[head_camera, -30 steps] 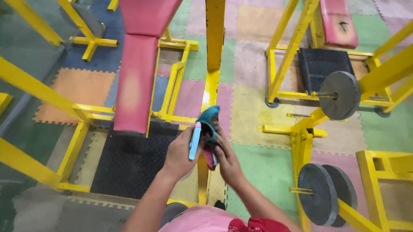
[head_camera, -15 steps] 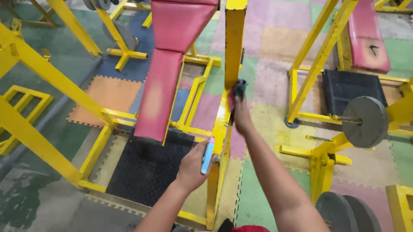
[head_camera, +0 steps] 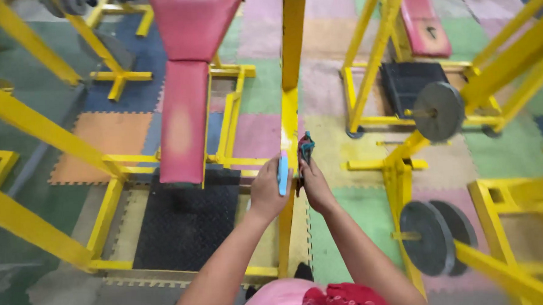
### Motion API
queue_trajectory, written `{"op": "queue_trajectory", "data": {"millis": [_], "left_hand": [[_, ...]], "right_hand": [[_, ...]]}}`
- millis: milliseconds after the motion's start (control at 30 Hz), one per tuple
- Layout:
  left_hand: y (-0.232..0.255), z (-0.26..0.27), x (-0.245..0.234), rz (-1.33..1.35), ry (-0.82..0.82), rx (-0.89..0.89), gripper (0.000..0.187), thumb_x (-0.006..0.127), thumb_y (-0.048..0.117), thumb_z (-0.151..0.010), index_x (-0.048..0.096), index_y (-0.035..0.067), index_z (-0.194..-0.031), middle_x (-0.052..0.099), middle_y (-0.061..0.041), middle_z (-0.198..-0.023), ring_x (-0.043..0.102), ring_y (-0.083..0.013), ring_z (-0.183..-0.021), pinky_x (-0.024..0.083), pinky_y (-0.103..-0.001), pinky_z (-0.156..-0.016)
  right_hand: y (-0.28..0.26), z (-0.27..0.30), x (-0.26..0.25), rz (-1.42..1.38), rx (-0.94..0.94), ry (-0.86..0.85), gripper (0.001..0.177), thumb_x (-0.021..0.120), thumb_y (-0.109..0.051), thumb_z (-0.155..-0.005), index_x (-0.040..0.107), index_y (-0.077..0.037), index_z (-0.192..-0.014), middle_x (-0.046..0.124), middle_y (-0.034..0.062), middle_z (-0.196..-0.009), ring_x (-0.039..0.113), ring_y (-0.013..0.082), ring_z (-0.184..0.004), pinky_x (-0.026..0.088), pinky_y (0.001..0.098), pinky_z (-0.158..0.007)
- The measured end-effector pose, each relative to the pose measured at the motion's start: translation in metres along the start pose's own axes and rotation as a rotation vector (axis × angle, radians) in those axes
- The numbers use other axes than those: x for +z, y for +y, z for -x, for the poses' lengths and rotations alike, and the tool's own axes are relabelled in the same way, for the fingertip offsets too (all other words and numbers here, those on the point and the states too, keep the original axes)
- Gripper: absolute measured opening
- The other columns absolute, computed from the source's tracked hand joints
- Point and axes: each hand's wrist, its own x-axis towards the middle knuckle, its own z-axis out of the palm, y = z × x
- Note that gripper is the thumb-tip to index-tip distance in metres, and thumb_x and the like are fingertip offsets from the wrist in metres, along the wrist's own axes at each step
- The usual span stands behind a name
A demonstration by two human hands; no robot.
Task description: Cleaning various pieces of gym equipment using a spray bottle and a cloth.
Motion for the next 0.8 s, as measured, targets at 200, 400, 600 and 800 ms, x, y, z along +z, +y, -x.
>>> {"op": "queue_trajectory", "data": {"millis": [200, 400, 600, 800], "left_hand": [[-0.003, 0.001, -0.004, 0.042, 0.060, 0.004, 0.044, 0.062, 0.028, -0.098, 0.058, 0.000, -0.131, 0.068, -0.023, -0.119, 0.066, -0.0431, -0.107, 0.053, -0.049, -0.091], [-0.002, 0.003, -0.008, 0.048, 0.088, 0.010, 0.047, 0.062, 0.029, -0.098, 0.057, 0.001, -0.136, 0.068, -0.022, -0.120, 0.065, -0.0435, -0.108, 0.053, -0.050, -0.090], [-0.001, 0.004, -0.008, 0.037, 0.091, -0.012, 0.048, 0.064, 0.030, -0.096, 0.056, 0.001, -0.134, 0.068, -0.023, -0.118, 0.065, -0.0435, -0.106, 0.052, -0.050, -0.090], [0.010, 0.001, -0.003, 0.047, 0.099, -0.087, 0.045, 0.066, 0.029, -0.092, 0.059, 0.003, -0.129, 0.068, -0.022, -0.114, 0.065, -0.0437, -0.105, 0.053, -0.051, -0.088]], "right_hand": [[-0.038, 0.089, 0.015, 0.006, 0.115, 0.069, 0.040, 0.047, -0.032, -0.109, 0.057, -0.007, -0.139, 0.062, 0.0028, -0.097, 0.054, 0.0133, -0.076, 0.048, 0.0292, -0.067], [-0.066, 0.109, -0.009, -0.109, 0.256, 0.035, 0.045, 0.051, -0.031, -0.102, 0.053, -0.013, -0.143, 0.066, -0.0003, -0.115, 0.062, 0.0110, -0.095, 0.053, 0.0312, -0.078], [-0.107, 0.069, -0.016, -0.032, 0.122, 0.004, 0.044, 0.053, -0.027, -0.106, 0.058, -0.007, -0.144, 0.067, 0.0055, -0.116, 0.061, 0.0148, -0.095, 0.051, 0.0331, -0.080], [-0.094, -0.010, 0.005, 0.562, -0.246, -0.124, 0.043, 0.057, -0.014, -0.105, 0.060, -0.007, -0.147, 0.053, 0.0323, -0.132, 0.046, 0.0497, -0.117, 0.039, 0.0553, -0.098]]}}
